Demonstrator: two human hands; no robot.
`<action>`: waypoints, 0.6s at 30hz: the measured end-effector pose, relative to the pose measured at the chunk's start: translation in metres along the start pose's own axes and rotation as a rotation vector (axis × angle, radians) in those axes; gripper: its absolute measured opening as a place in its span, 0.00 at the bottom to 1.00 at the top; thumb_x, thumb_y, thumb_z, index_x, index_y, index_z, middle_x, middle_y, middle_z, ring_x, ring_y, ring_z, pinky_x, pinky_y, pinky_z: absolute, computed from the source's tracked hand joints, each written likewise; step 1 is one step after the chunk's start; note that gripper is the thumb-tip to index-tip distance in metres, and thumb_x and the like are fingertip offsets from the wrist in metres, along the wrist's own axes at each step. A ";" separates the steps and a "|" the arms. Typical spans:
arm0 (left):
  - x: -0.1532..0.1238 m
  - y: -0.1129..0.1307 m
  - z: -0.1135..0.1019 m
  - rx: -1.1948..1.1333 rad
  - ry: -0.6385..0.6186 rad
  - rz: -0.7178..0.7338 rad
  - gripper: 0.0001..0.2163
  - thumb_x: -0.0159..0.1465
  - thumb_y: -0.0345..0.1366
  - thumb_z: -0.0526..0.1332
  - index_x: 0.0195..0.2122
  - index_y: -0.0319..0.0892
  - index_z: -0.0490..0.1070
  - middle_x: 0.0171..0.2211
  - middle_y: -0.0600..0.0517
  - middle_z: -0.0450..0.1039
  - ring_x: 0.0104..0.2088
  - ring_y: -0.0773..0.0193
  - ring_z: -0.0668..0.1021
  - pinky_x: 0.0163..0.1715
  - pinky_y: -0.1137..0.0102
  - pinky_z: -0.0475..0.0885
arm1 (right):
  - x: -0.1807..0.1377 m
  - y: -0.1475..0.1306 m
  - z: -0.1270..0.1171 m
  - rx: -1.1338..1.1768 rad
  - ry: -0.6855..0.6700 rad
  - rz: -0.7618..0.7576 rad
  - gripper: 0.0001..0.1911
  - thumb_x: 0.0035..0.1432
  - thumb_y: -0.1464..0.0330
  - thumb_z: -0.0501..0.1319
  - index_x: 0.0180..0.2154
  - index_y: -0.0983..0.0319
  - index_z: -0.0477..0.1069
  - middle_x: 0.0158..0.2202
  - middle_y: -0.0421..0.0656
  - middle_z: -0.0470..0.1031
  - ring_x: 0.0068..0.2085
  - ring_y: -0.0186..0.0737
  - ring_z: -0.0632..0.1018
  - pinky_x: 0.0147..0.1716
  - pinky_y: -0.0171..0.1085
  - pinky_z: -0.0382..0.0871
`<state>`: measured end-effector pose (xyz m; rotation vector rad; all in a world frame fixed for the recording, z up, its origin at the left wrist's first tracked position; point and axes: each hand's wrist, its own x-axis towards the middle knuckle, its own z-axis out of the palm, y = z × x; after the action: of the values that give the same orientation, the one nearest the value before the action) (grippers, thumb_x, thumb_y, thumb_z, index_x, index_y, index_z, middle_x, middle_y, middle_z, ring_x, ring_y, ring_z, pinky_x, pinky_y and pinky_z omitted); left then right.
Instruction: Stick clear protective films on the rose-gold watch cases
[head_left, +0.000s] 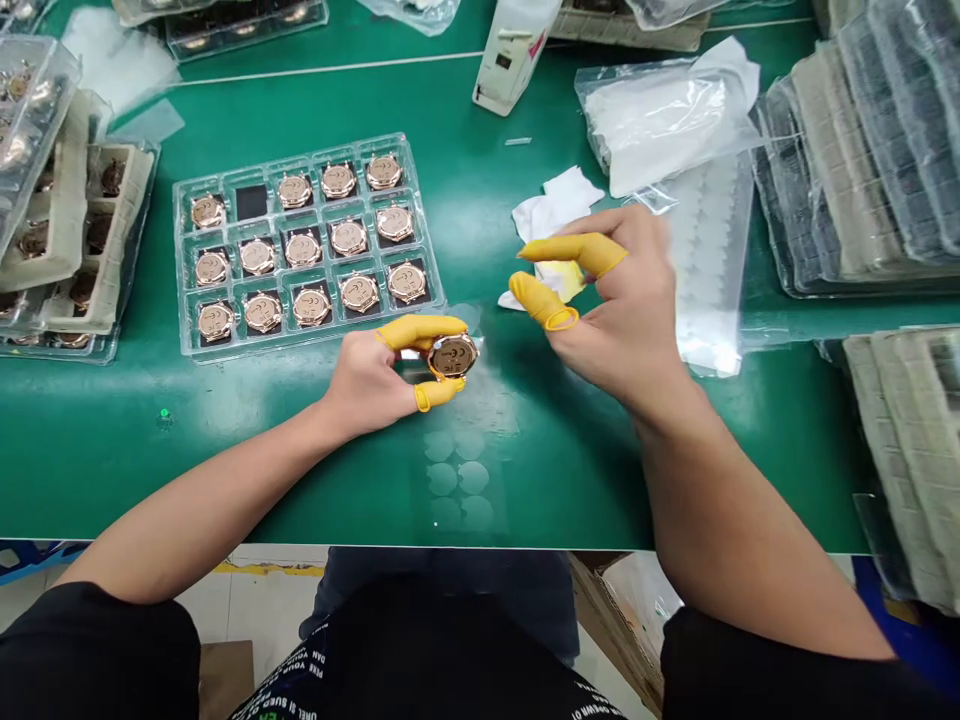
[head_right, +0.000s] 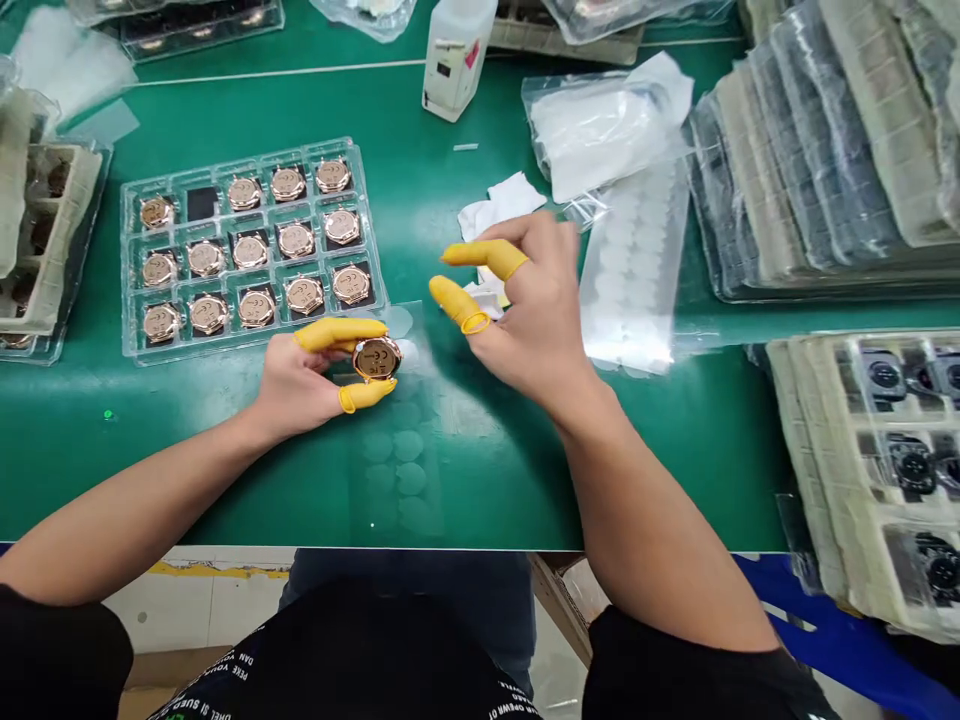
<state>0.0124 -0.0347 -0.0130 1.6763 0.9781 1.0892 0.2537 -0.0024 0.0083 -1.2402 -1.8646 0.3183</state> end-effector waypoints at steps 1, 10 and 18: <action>-0.002 -0.001 0.000 0.047 -0.004 0.067 0.21 0.55 0.35 0.76 0.50 0.43 0.83 0.47 0.49 0.87 0.41 0.62 0.87 0.45 0.69 0.85 | -0.001 -0.001 0.000 0.100 -0.038 0.034 0.10 0.64 0.59 0.71 0.46 0.53 0.80 0.46 0.48 0.80 0.45 0.48 0.80 0.42 0.47 0.78; -0.002 0.002 -0.002 0.110 0.036 0.105 0.21 0.55 0.34 0.75 0.51 0.42 0.82 0.46 0.49 0.87 0.43 0.61 0.87 0.49 0.69 0.84 | -0.010 -0.017 0.016 0.609 -0.195 0.451 0.27 0.46 0.54 0.82 0.44 0.58 0.81 0.35 0.41 0.84 0.34 0.40 0.84 0.35 0.41 0.85; 0.005 -0.003 -0.001 -0.133 0.082 -0.126 0.26 0.51 0.37 0.78 0.52 0.40 0.80 0.48 0.48 0.85 0.46 0.60 0.87 0.50 0.68 0.84 | -0.010 -0.013 0.011 0.439 -0.279 0.365 0.19 0.51 0.52 0.79 0.35 0.58 0.82 0.31 0.42 0.83 0.28 0.38 0.81 0.26 0.37 0.78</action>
<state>0.0126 -0.0284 -0.0146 1.4534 1.0262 1.1205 0.2384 -0.0146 0.0043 -1.2625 -1.6558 1.0855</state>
